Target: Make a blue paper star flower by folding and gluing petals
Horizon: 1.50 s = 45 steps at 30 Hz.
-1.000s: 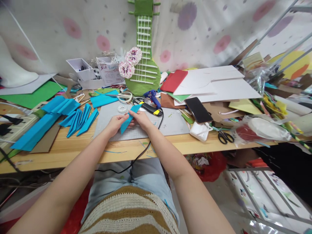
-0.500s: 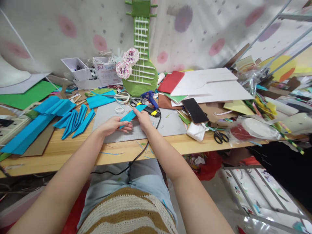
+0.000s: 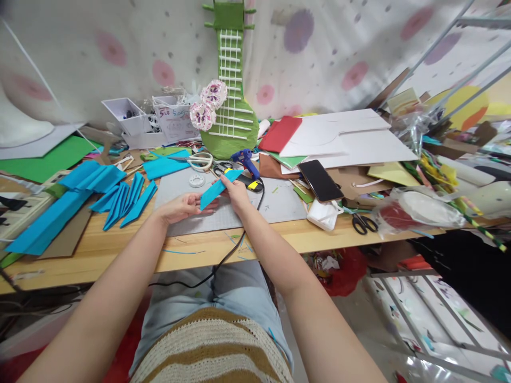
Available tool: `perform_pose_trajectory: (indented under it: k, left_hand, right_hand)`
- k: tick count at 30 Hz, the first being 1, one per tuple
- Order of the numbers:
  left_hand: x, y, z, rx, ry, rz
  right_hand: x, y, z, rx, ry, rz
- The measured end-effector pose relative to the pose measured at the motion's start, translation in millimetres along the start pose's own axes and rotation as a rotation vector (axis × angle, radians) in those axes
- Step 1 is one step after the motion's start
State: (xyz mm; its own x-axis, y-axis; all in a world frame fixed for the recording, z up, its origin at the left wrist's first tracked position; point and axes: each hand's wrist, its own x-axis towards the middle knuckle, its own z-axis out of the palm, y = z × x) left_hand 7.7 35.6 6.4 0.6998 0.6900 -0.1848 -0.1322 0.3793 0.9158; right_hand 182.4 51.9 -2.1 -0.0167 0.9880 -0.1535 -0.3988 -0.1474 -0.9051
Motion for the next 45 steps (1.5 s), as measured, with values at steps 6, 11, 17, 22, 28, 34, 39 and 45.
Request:
perform_pose_trajectory:
  k: [6, 11, 17, 22, 28, 34, 39, 45]
  left_hand:
    - [11, -7, 16, 0.083, 0.367, -0.019]
    - [9, -11, 19, 0.125, 0.324, 0.002]
    - [3, -10, 12, 0.075, 0.202, 0.069]
    - [6, -10, 19, 0.111, 0.343, 0.022]
    - [10, -15, 28, 0.114, 0.483, 0.041]
    - [11, -13, 32, 0.150, 0.518, 0.049]
    - [13, -15, 30, 0.185, 0.521, 0.067]
    - [0, -7, 20, 0.278, 0.373, 0.031]
  right_hand:
    - [2, 4, 0, -0.029, -0.046, -0.033]
    - [4, 5, -1, -0.038, -0.040, -0.010]
    - [4, 1, -2, -0.011, -0.021, -0.007]
    - [4, -3, -3, 0.049, -0.047, -0.084]
    - [0, -3, 1, 0.024, -0.145, -0.030]
    - [0, 2, 0, -0.006, -0.162, -0.036]
    - [1, 1, 2, -0.005, -0.145, -0.032]
    - [3, -7, -3, 0.047, -0.028, -0.072]
